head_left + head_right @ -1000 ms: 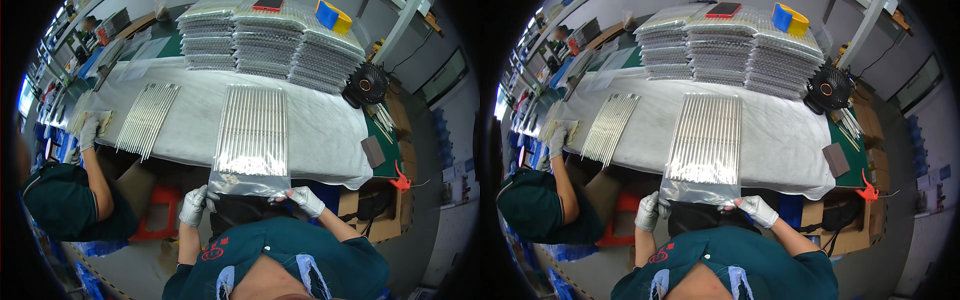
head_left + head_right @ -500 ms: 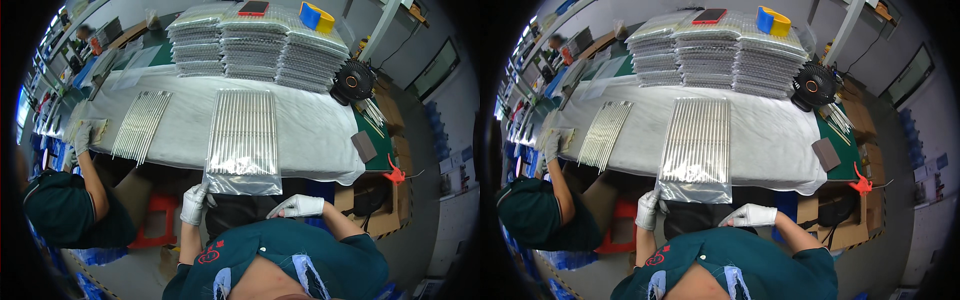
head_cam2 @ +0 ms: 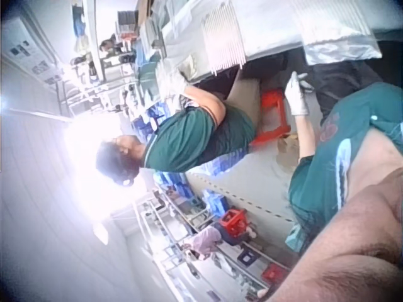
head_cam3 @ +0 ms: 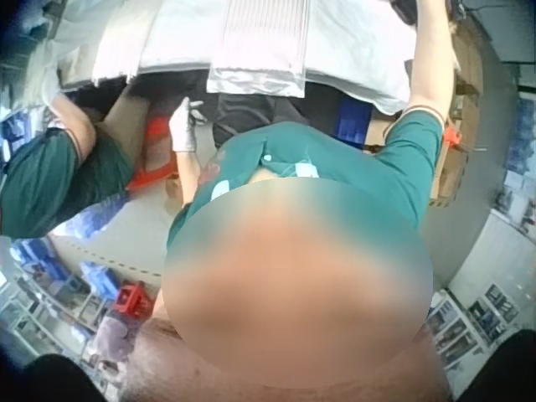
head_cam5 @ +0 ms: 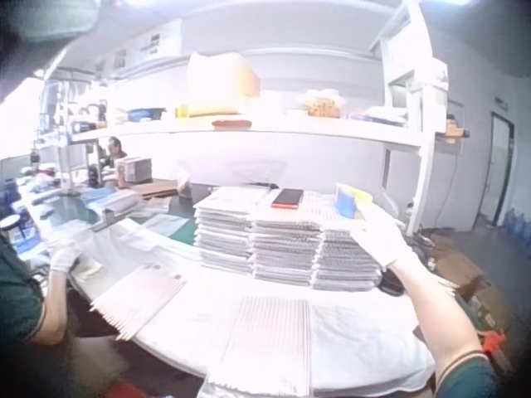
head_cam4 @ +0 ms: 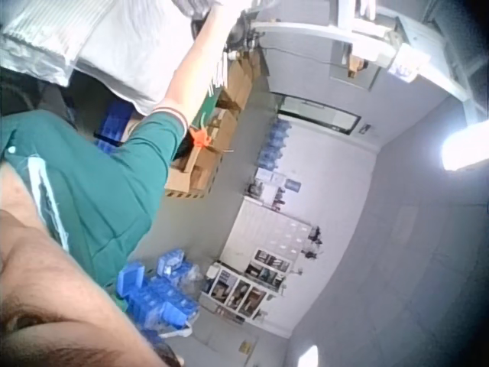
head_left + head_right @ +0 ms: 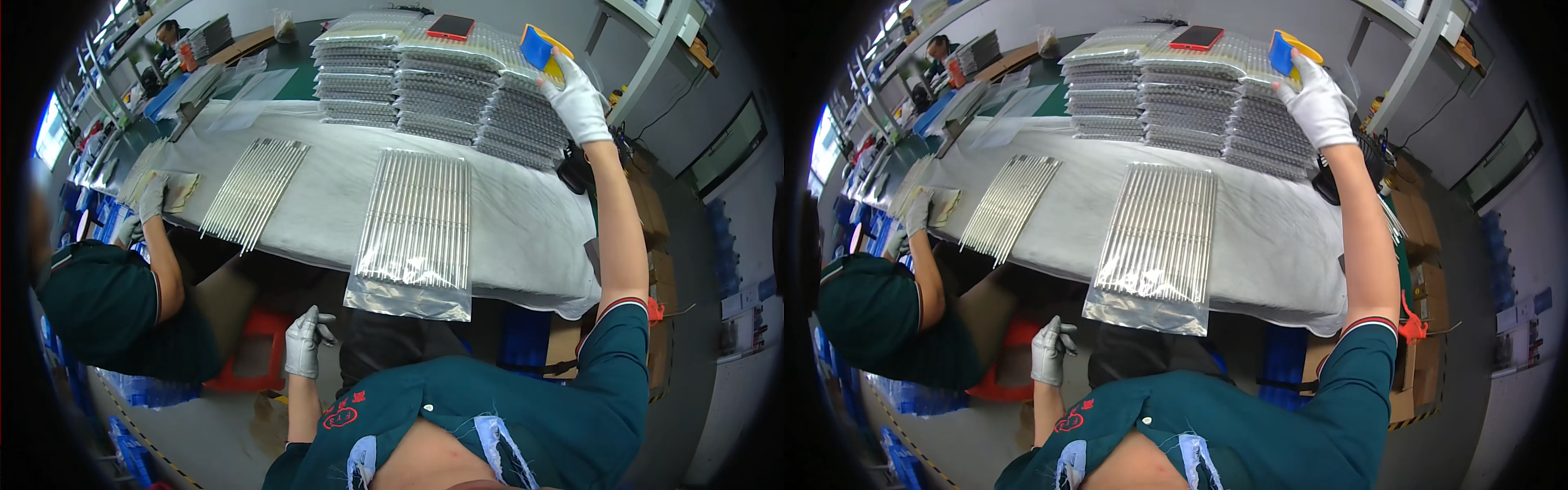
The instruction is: The person arranges metal rods on a table, places them into plastic bags, and uses a sanding block to smooth the ends of the rods. The person then places the rods back into the bags and stacks them.
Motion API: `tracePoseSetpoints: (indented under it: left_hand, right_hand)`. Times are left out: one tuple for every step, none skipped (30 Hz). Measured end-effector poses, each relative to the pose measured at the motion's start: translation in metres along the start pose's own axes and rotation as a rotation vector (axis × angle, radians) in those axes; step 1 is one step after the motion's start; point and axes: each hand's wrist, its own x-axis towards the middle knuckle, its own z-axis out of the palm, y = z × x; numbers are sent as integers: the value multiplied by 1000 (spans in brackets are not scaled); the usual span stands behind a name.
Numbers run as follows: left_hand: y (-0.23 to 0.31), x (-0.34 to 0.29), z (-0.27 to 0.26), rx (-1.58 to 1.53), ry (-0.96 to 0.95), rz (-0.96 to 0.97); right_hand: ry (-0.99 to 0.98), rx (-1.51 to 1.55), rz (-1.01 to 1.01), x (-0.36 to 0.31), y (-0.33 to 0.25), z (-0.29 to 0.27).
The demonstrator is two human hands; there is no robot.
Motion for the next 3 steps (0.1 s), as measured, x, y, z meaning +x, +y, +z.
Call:
tracePoseSetpoints:
  left_hand:
    - [-4,0,-7,-27,37,-13]
    - [-8,-3,-15,-52,85,-30]
    - [-18,-4,-26,-69,128,-24]
  right_hand:
    - [37,-68,-38,20,17,13]
    - [71,-125,-76,37,17,22]
    - [-21,-189,77,48,17,31]
